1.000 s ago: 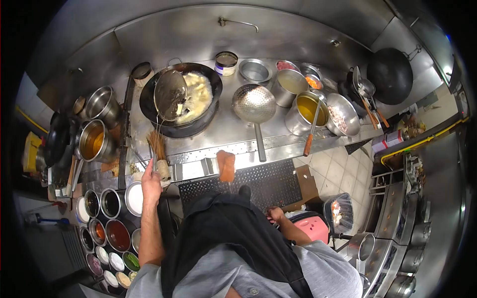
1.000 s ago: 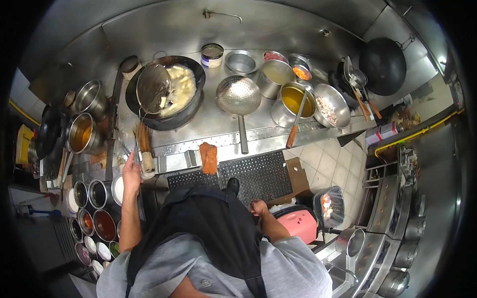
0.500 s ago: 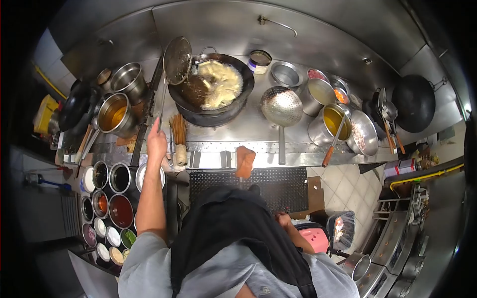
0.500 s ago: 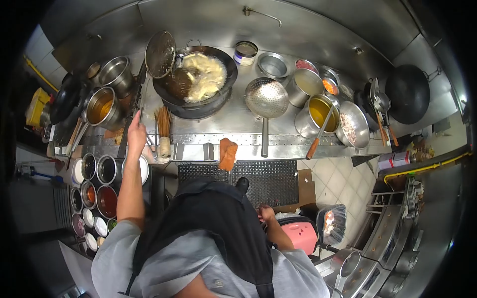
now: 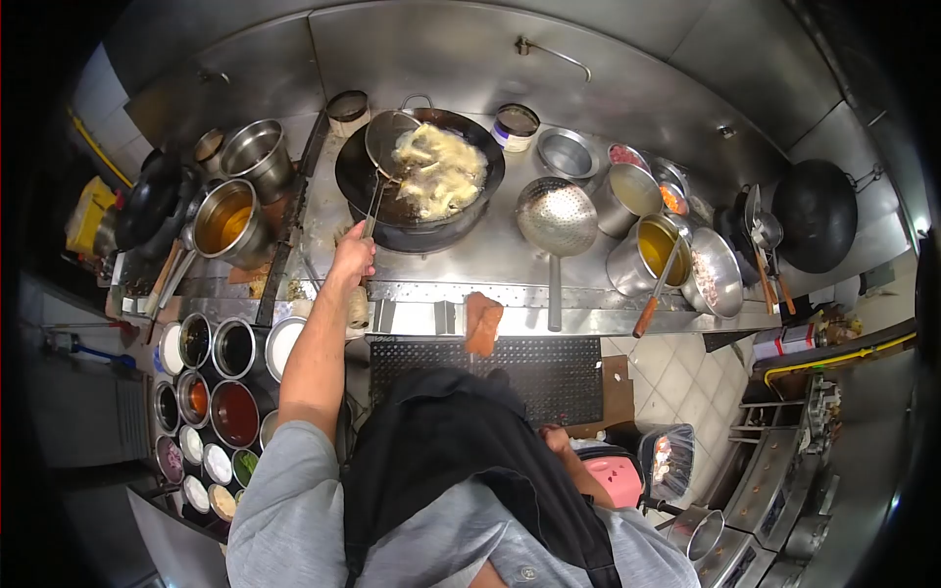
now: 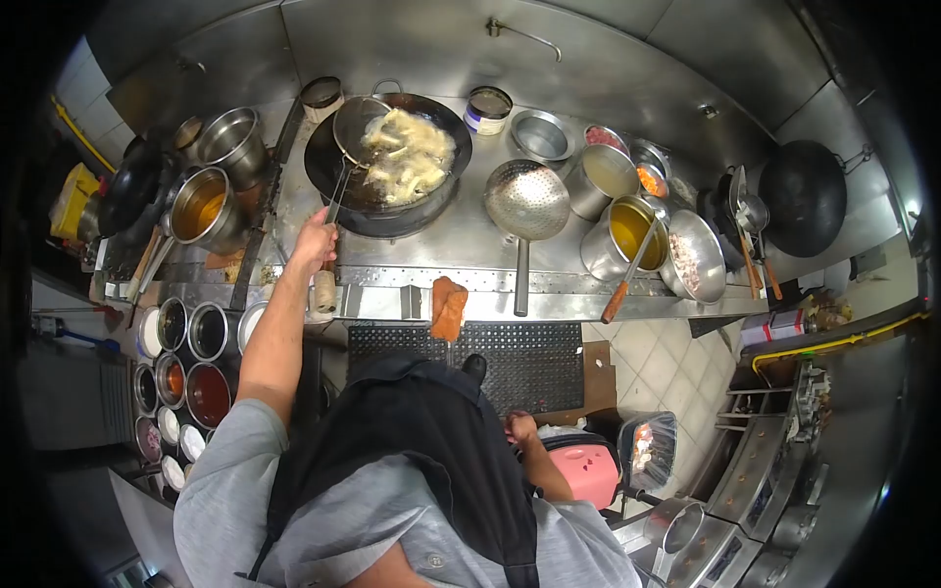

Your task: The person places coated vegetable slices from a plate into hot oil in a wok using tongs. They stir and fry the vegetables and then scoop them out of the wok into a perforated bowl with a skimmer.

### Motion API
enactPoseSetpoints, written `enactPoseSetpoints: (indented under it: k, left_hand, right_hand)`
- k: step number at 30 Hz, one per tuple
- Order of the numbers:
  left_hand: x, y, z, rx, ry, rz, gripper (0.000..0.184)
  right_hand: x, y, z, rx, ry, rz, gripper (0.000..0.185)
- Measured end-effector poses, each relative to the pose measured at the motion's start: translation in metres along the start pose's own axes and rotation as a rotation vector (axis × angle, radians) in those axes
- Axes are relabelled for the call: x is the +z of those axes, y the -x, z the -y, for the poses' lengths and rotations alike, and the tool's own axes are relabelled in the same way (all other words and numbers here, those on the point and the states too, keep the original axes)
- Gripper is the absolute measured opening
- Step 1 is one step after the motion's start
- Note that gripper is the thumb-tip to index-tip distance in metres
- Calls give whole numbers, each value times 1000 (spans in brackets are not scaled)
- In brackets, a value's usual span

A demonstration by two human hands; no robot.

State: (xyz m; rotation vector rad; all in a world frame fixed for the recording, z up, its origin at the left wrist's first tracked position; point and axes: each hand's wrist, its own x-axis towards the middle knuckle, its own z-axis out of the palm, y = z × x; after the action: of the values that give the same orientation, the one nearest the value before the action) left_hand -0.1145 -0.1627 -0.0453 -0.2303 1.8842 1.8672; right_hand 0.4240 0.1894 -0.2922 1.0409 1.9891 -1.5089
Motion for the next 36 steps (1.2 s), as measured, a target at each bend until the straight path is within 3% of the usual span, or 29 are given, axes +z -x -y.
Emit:
enactPoseSetpoints:
  k: [2,6,9,12,15,18,21,22,26,30,33,36]
  left_hand:
    - [4,-2,-1,7,18,22,63]
    - [7,-3,-2,72,-65,33,57]
    - [11,7,1,218,-263,-12,51]
    - [4,30,-3,213,-482,-11,46]
    - [-15,32,27,751,-643,-112,43]
    - [-25,70,8,593,-600,-94,43]
    - [-41,78,-2,588,-709,-209,44]
    - [-40,91,-25,376,-650,-188,45]
    - [-79,50,-19,720,-835,-401,48]
    - [-95,36,-47,503,-963,-429,53]
    - [-130,-14,-25,612,-1087,-387,56]
    - [-119,1,-48,190,-844,-109,60]
  right_hand:
    - [-1,-1,-7,-25,-1,28,24]
    - [-4,13,12,131,-79,-1,26]
    - [-3,15,9,151,-106,-34,24]
    - [-4,11,1,125,-53,-34,24]
    - [-7,3,-6,68,36,39,28]
    - [-12,-6,-17,-41,116,104,31]
    - [-11,-15,-25,-46,106,78,33]
    - [-10,-21,-32,-34,84,66,34]
    - [-14,-25,-26,39,59,50,40]
    - [-12,-25,-16,18,131,36,41]
    - [-10,-18,-6,72,53,29,40]
    - [-7,9,30,192,-55,-19,38]
